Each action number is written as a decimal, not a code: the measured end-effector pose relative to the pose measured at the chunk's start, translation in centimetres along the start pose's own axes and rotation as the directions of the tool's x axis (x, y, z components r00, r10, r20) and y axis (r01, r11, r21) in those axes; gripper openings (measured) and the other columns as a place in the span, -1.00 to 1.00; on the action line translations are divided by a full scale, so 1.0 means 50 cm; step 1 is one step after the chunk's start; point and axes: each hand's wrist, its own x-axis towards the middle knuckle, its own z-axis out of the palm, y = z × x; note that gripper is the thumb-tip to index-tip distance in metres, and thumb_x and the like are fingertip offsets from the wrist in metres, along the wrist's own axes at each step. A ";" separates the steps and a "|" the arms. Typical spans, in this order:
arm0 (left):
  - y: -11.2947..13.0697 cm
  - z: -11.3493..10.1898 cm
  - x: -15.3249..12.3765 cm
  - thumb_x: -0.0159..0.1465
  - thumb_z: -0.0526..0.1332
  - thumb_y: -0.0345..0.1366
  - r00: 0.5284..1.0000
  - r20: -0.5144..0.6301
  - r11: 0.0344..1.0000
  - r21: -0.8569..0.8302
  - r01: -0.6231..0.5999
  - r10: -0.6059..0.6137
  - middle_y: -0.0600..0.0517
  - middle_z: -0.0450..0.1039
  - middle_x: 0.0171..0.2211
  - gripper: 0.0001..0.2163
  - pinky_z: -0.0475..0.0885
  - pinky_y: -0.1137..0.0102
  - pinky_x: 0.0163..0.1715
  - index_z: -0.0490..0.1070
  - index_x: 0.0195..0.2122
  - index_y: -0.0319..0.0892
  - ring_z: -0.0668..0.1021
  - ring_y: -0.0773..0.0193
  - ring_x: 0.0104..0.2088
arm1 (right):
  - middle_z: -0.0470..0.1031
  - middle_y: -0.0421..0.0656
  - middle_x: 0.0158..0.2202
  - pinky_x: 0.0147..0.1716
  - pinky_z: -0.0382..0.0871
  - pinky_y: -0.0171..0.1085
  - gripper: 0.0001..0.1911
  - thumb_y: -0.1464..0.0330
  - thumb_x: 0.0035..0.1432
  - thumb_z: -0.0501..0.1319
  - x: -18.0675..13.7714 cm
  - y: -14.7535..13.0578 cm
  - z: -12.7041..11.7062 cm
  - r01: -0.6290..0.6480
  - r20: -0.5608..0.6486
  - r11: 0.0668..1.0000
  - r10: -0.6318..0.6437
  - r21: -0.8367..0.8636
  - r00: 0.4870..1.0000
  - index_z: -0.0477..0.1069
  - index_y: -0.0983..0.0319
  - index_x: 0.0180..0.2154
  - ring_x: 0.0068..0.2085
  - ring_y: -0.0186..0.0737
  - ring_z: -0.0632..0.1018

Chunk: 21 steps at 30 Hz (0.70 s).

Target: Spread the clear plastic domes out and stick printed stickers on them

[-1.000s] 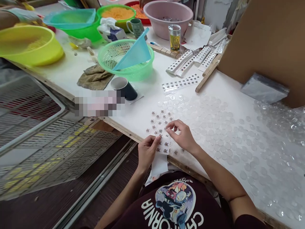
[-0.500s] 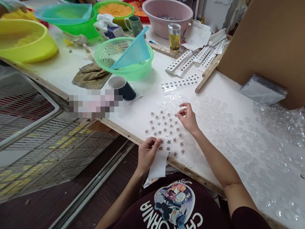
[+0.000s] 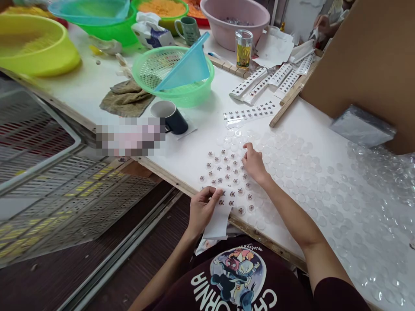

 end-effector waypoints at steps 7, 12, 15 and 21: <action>-0.005 -0.001 -0.001 0.33 0.24 -0.06 1.000 0.010 1.000 -0.010 -0.015 0.015 0.14 0.24 -0.56 -0.66 0.19 0.45 -0.49 0.34 -0.50 -0.17 0.26 0.37 -0.52 | 0.47 0.03 -0.06 0.01 0.25 -0.01 -0.60 0.51 0.14 0.19 0.004 -0.008 -0.004 0.092 -0.104 0.954 -0.126 -0.285 0.987 0.33 0.20 0.04 -0.06 0.03 0.51; -0.011 -0.001 -0.001 0.33 0.24 -0.08 0.999 0.023 0.999 -0.021 -0.026 0.027 0.14 0.23 -0.56 -0.66 0.18 0.45 -0.49 0.33 -0.50 -0.17 0.25 0.38 -0.52 | 0.50 -0.09 -0.21 -0.13 0.36 -0.14 -0.92 0.34 0.18 0.20 0.020 0.021 -0.051 0.006 -0.183 0.995 0.012 0.096 0.983 0.43 0.19 -0.27 -0.23 -0.16 0.50; -0.012 -0.001 -0.001 0.33 0.24 -0.08 0.999 0.020 0.999 -0.020 -0.025 0.026 0.14 0.23 -0.56 -0.67 0.18 0.46 -0.50 0.33 -0.50 -0.17 0.25 0.38 -0.52 | 0.51 -0.18 -0.38 -0.25 0.37 -0.21 -0.91 0.31 0.10 0.23 0.013 0.035 -0.070 -0.084 -0.087 0.952 0.114 0.293 0.990 0.42 0.19 -0.39 -0.34 -0.23 0.47; -0.010 0.000 -0.001 0.33 0.24 -0.11 0.999 0.019 0.999 -0.009 -0.033 0.033 0.14 0.25 -0.57 -0.68 0.18 0.46 -0.51 0.34 -0.50 -0.17 0.27 0.38 -0.53 | 0.54 -0.20 -0.42 -0.29 0.36 -0.25 -0.97 0.39 0.03 0.25 -0.014 0.028 -0.073 -0.215 0.060 0.947 0.206 0.241 0.977 0.46 0.19 -0.44 -0.35 -0.23 0.51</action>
